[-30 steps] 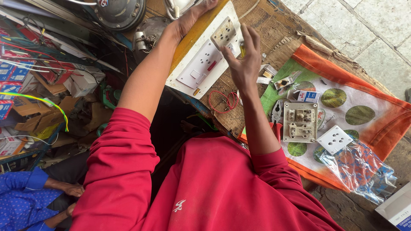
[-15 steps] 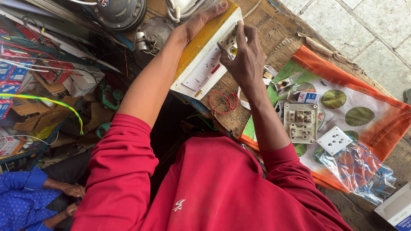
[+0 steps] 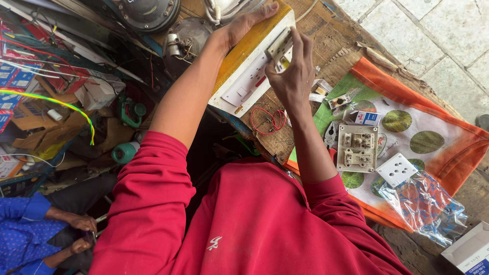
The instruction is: The person sits on the floor assembling and wiring an electrical switchboard. They use pliers to strip and connect wires inside a wooden box, then use a screwdriver to fasten switches and sockets onto the white front panel, turning the board over to work on both sides.
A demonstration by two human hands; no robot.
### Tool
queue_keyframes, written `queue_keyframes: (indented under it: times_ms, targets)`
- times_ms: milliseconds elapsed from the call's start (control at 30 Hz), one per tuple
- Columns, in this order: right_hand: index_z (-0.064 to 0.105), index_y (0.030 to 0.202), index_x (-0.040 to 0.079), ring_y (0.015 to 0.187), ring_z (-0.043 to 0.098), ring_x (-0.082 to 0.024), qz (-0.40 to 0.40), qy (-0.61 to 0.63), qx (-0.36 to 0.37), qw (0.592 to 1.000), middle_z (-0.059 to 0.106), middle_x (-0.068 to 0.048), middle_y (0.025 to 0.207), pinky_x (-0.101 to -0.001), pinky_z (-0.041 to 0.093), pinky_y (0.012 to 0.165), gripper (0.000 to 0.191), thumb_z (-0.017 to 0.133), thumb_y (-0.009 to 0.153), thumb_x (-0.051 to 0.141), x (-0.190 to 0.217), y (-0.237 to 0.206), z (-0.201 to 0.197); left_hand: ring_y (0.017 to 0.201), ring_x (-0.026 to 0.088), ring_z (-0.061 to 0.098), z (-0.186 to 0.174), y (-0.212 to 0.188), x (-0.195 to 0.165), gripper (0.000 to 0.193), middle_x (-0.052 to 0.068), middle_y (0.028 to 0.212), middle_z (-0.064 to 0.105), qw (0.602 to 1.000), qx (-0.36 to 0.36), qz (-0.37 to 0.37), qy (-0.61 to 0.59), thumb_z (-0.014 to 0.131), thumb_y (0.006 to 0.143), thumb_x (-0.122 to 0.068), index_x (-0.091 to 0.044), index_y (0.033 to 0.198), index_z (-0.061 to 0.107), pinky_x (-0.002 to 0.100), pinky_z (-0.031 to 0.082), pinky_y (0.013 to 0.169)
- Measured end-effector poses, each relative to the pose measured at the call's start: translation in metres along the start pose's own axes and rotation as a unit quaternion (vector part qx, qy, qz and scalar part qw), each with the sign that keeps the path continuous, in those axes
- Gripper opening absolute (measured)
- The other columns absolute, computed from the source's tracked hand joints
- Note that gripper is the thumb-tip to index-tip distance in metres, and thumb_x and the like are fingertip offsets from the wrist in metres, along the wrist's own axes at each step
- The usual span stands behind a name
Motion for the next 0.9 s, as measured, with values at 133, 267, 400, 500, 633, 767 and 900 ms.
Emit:
queue_keyframes:
  times_ms: [133,267,400,500,633,767,900]
  targets:
    - [0.052,0.140,-0.001,0.110,0.069,-0.027,-0.020,-0.014,0.007,1.000,0.061,-0.013,0.123,-0.0393,0.062,0.094,0.073,0.086,0.077,0.011,-0.006,-0.001,-0.001,0.096,0.022,0.078,-0.005,0.007,0.007,0.091,0.014,0.110,0.077,1.000,0.001,-0.009,0.003,0.068,0.072,-0.081,-0.007,0.124,0.072,0.036,0.065,0.078]
    - [0.053,0.134,-0.006,0.103,0.067,-0.026,-0.091,-0.006,-0.049,0.995,0.063,-0.015,0.114,-0.0385,0.061,0.088,0.067,0.084,0.078,0.013,-0.012,0.001,-0.004,0.110,0.023,0.070,-0.020,0.015,0.016,0.091,0.014,0.124,0.069,0.991,-0.010,0.112,0.069,0.072,0.086,-0.078,-0.002,0.135,0.060,0.037,0.059,0.090]
    - [0.071,0.123,-0.001,0.093,0.073,-0.019,0.034,0.127,-0.037,0.991,0.075,-0.011,0.104,-0.0354,0.060,0.084,0.048,0.078,0.089,0.032,-0.036,0.020,-0.047,0.092,0.021,0.075,-0.041,0.009,0.016,0.085,0.014,0.113,0.076,0.996,0.014,-0.006,-0.083,0.080,0.078,-0.069,-0.001,0.127,0.070,0.037,0.063,0.081]
    - [0.070,0.122,-0.002,0.083,0.069,-0.021,0.168,0.241,0.107,0.950,0.073,-0.012,0.101,-0.0352,0.061,0.080,0.052,0.065,0.083,0.031,-0.048,0.018,-0.084,0.090,0.017,0.075,-0.035,0.004,0.009,0.085,0.012,0.110,0.077,0.996,0.021,0.005,-0.088,0.076,0.079,-0.071,-0.001,0.126,0.070,0.034,0.063,0.077]
    - [0.065,0.129,-0.001,0.099,0.072,-0.024,0.322,0.541,0.110,0.769,0.072,-0.014,0.111,-0.0332,0.060,0.089,0.051,0.059,0.085,0.025,-0.040,-0.013,-0.098,0.092,0.017,0.075,-0.019,0.002,0.001,0.088,0.013,0.111,0.077,1.000,-0.008,0.003,-0.012,0.071,0.077,-0.076,-0.003,0.126,0.071,0.034,0.063,0.076]
    - [0.063,0.126,0.003,0.098,0.075,-0.024,0.429,0.602,0.082,0.668,0.074,-0.016,0.112,-0.0247,0.051,0.057,0.050,0.054,0.085,0.030,-0.029,-0.051,-0.097,0.101,0.020,0.075,-0.017,-0.002,0.004,0.092,0.016,0.119,0.075,1.000,0.004,0.010,-0.008,0.068,0.077,-0.078,-0.004,0.132,0.067,0.037,0.064,0.082]
    - [0.059,0.130,0.003,0.103,0.074,-0.024,0.440,0.598,0.089,0.664,0.073,-0.016,0.119,-0.0203,0.043,0.052,0.049,0.059,0.088,0.029,-0.030,-0.086,-0.101,0.109,0.022,0.074,-0.017,0.001,0.016,0.092,0.018,0.125,0.072,0.998,0.022,0.052,0.013,0.068,0.082,-0.075,-0.004,0.139,0.060,0.037,0.063,0.087]
Point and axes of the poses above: each hand's wrist, its own y-axis towards the middle knuckle, its own z-axis out of the palm, x = y × z, the point moved 1 cm from there along y, towards the middle knuckle
